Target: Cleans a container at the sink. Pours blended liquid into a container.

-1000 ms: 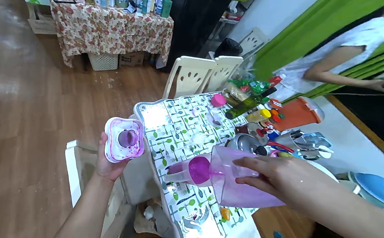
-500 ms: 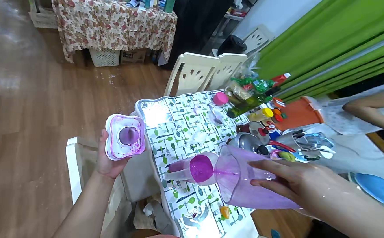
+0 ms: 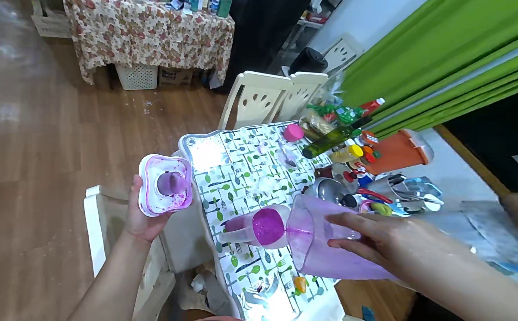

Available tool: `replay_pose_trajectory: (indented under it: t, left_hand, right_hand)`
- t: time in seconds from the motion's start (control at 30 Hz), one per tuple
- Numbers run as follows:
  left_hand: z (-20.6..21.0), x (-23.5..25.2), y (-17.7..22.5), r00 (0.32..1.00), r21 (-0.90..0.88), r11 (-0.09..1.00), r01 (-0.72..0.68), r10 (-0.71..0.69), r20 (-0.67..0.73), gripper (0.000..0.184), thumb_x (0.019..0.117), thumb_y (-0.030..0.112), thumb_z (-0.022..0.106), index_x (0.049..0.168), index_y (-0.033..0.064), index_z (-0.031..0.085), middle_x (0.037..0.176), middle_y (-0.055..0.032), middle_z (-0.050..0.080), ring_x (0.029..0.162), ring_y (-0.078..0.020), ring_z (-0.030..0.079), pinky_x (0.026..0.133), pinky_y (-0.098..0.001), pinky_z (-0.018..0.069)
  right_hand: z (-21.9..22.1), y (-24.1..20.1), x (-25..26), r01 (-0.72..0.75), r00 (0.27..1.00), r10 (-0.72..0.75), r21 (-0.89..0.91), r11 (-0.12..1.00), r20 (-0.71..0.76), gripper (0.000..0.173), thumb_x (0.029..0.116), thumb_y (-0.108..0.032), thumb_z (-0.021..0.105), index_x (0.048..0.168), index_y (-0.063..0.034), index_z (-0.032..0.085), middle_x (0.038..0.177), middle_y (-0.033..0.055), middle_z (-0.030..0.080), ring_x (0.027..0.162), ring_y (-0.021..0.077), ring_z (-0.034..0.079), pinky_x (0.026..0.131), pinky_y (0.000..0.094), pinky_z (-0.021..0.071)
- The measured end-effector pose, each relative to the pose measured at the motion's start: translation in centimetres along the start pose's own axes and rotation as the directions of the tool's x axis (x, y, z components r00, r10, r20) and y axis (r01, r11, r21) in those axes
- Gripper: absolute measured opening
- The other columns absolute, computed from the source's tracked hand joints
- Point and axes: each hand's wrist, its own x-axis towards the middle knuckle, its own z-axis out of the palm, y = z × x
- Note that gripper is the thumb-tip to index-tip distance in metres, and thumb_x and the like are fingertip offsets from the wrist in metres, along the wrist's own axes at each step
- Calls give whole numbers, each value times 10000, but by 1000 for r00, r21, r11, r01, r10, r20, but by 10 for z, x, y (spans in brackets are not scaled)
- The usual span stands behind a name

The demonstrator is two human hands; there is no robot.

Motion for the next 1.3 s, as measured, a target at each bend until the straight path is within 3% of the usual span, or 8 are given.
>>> replay_pose_trajectory:
  t: [0.37,0.97,1.1,1.3]
  left_hand:
    - [6,-1,1,1000,-23,1000,0,0,-18,756,853,776,563,1400,254,565,1326,-97,645,1177,-278,659,893,-524,587]
    - [6,-1,3,1000,-46,999,6,-7,-3,739,850,757,589,1384,246,577,1308,-102,653,1158,-282,669,885,-522,590]
    - [1,0,1,1000,-31,999,12,-11,9,805,855,783,548,1436,226,538,1391,-161,600,1238,-364,617,928,-591,558]
    - [0,0,1,1000,-41,999,10,-9,27,795,861,774,549,1432,221,539,1392,-156,598,1248,-362,610,941,-595,550]
  right_hand:
    - [-1,-6,5,42,999,-42,-33,999,1,483,972,-628,496,1153,-253,739,755,-48,677,544,138,623,470,383,535]
    - [-1,-11,10,59,998,-59,-44,997,14,477,962,-622,508,1131,-245,745,713,-51,648,519,132,607,454,367,523]
    - [-2,-12,9,56,998,-55,-43,998,24,470,962,-619,515,1141,-250,744,727,-59,655,524,127,606,457,363,524]
    - [-3,-15,10,59,998,-57,-46,997,31,467,960,-608,522,1149,-244,746,764,-58,678,534,126,613,465,359,530]
